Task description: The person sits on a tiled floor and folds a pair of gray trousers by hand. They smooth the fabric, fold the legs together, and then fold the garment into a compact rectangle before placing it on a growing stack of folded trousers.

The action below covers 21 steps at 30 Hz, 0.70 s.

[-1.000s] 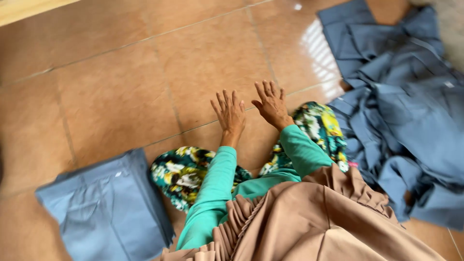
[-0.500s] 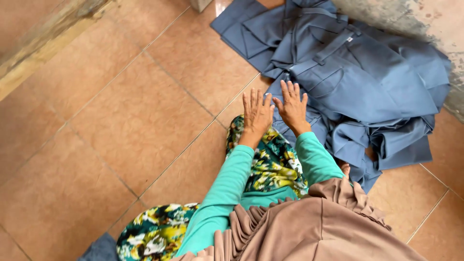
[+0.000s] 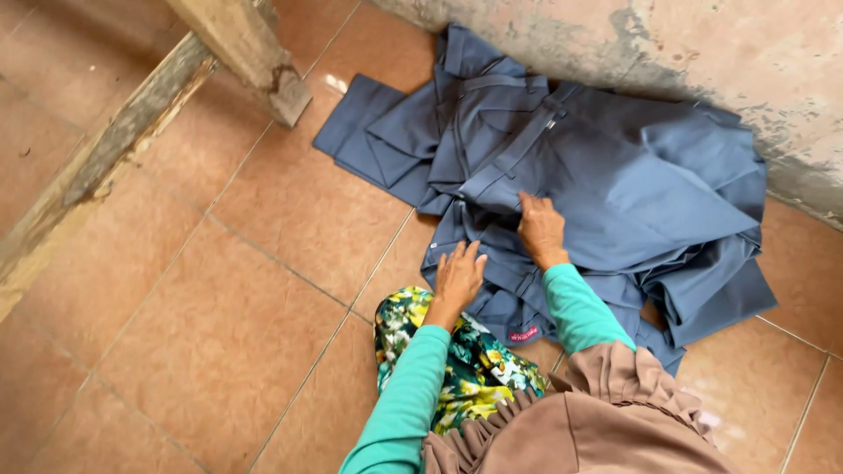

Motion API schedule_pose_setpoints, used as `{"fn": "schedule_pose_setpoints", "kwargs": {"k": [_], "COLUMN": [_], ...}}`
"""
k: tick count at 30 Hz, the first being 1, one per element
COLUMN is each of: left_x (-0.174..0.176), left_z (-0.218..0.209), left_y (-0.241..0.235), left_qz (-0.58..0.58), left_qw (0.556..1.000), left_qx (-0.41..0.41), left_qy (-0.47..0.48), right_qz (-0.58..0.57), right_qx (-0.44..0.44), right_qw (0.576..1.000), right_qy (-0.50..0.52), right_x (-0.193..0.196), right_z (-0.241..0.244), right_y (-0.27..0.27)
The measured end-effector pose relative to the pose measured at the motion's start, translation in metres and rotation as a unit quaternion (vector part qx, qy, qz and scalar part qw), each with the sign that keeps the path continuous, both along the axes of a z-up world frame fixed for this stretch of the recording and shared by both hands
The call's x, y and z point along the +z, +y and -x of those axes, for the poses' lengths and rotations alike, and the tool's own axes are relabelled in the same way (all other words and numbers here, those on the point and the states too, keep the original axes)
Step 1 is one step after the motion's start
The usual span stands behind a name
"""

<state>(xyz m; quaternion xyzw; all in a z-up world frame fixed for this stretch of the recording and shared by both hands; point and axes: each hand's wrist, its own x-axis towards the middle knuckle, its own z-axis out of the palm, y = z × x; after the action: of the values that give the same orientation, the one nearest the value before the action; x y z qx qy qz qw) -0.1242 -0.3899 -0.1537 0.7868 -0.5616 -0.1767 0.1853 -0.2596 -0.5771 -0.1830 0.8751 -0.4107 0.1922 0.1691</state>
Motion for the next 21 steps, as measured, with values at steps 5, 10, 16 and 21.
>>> {"fn": "schedule_pose_setpoints", "kwargs": {"k": [5,10,16,21], "left_x": [0.067,-0.056,-0.005,0.075], "left_z": [-0.017,-0.079,-0.121,-0.102], "left_y": [-0.004,0.031,0.076,0.019], "left_qz": [-0.046,-0.054,-0.032,0.045], "left_qw": [0.935,0.913,0.934,0.979], "left_qx": [0.162,0.321,0.353,0.187], "left_qy": [0.311,0.245,0.046,-0.072], "right_qz": [-0.133,-0.404,-0.235,-0.307], "right_qx": [0.005,0.132,0.134,-0.021], "right_qw": [0.989,0.905,0.962,0.949], "right_qy": [-0.063,-0.005,-0.034,0.072], "right_x": [-0.003,0.022,0.104,0.079], "right_z": [-0.034,-0.057,-0.088,-0.089], "right_y": [0.073,0.155,0.119,0.028]}}
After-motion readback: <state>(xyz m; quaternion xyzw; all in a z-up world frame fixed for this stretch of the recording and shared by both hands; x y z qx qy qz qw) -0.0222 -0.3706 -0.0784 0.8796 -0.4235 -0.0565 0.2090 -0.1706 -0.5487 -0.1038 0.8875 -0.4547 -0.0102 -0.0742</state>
